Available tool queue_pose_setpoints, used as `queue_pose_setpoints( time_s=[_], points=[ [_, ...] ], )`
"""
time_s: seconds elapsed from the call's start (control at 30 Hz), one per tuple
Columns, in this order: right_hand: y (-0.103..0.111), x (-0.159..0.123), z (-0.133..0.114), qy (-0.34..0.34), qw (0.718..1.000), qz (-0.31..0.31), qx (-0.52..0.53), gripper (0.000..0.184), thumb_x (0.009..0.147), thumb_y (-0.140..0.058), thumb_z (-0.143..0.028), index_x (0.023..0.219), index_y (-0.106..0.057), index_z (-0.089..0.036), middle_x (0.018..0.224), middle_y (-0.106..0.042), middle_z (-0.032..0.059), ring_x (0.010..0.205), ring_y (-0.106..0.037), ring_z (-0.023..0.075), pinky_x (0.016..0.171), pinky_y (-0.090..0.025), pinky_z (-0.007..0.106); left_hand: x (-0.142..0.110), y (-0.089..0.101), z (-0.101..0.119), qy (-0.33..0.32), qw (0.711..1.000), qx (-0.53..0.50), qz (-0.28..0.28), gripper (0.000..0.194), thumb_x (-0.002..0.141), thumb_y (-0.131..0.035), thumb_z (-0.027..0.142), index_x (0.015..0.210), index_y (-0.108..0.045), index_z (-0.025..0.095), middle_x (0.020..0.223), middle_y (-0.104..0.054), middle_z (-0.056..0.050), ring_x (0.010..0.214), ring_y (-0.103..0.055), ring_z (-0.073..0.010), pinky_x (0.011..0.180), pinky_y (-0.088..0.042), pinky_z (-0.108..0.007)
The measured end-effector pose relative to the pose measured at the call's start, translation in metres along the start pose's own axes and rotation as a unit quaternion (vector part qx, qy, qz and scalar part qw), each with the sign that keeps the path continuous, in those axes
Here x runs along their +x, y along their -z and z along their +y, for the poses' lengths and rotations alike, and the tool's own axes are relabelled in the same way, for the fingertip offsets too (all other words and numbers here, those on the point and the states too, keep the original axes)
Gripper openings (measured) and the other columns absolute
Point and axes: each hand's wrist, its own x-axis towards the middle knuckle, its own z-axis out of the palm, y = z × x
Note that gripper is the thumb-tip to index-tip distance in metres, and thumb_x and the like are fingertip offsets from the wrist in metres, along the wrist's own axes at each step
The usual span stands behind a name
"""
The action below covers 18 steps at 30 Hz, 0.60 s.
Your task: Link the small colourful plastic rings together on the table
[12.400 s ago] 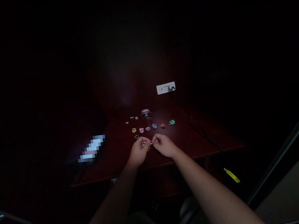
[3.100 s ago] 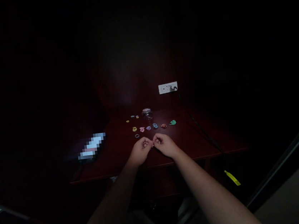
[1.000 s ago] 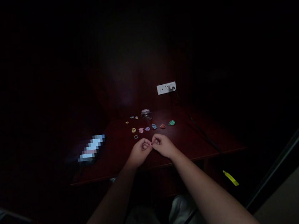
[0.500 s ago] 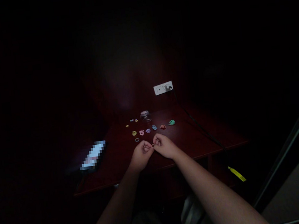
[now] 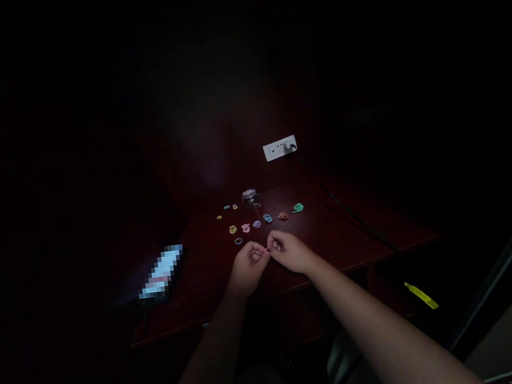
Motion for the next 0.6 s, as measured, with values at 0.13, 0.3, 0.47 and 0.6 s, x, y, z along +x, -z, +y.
queue_pose_setpoints(
  time_s=[0.13, 0.3, 0.47, 0.6],
  points=[
    [0.001, 0.001, 0.004, -0.003, 1.0, -0.003, 0.012, 0.003, 0.067, -0.047, -0.014, 0.067, -0.048, -0.017, 0.056, -0.041, -0.005, 0.051, -0.037, 0.0078, 0.049, -0.028, 0.02, 0.001, -0.002, -0.001, -0.004, 1.0, -0.001, -0.002, 0.014, 0.071, -0.056, 0.027, 0.076, -0.051, 0.015, 0.065, -0.053, 0.001, 0.057, -0.047, -0.0067, 0.055, -0.039, -0.018],
    [0.002, 0.003, 0.007, -0.007, 1.0, -0.006, 0.021, 0.001, 0.067, -0.049, -0.017, 0.067, -0.048, -0.016, 0.056, -0.042, -0.0049, 0.052, -0.037, 0.0077, 0.049, -0.029, 0.02, 0.001, -0.003, -0.002, -0.017, 1.0, -0.003, -0.012, 0.013, 0.072, -0.055, 0.026, 0.075, -0.053, 0.014, 0.067, -0.055, 0.0, 0.06, -0.049, -0.0072, 0.058, -0.04, -0.018],
    [0.001, 0.007, 0.01, -0.016, 0.999, 0.007, 0.038, 0.004, 0.066, -0.052, -0.019, 0.065, -0.048, -0.016, 0.053, -0.041, -0.0056, 0.05, -0.036, 0.007, 0.047, -0.027, 0.019, 0.004, -0.003, -0.003, -0.018, 1.0, -0.006, 0.002, 0.013, 0.072, -0.056, 0.025, 0.074, -0.053, 0.013, 0.066, -0.055, 0.0, 0.059, -0.048, -0.0072, 0.056, -0.039, -0.018],
    [0.0, 0.01, 0.013, -0.037, 0.996, 0.021, 0.08, 0.006, 0.064, -0.052, -0.02, 0.064, -0.047, -0.016, 0.049, -0.039, -0.0069, 0.044, -0.033, 0.006, 0.043, -0.025, 0.018, 0.008, -0.003, -0.005, -0.01, 1.0, -0.01, 0.004, 0.015, 0.072, -0.056, 0.027, 0.074, -0.054, 0.012, 0.064, -0.054, 0.0, 0.058, -0.049, -0.0073, 0.056, -0.039, -0.018]
  ],
)
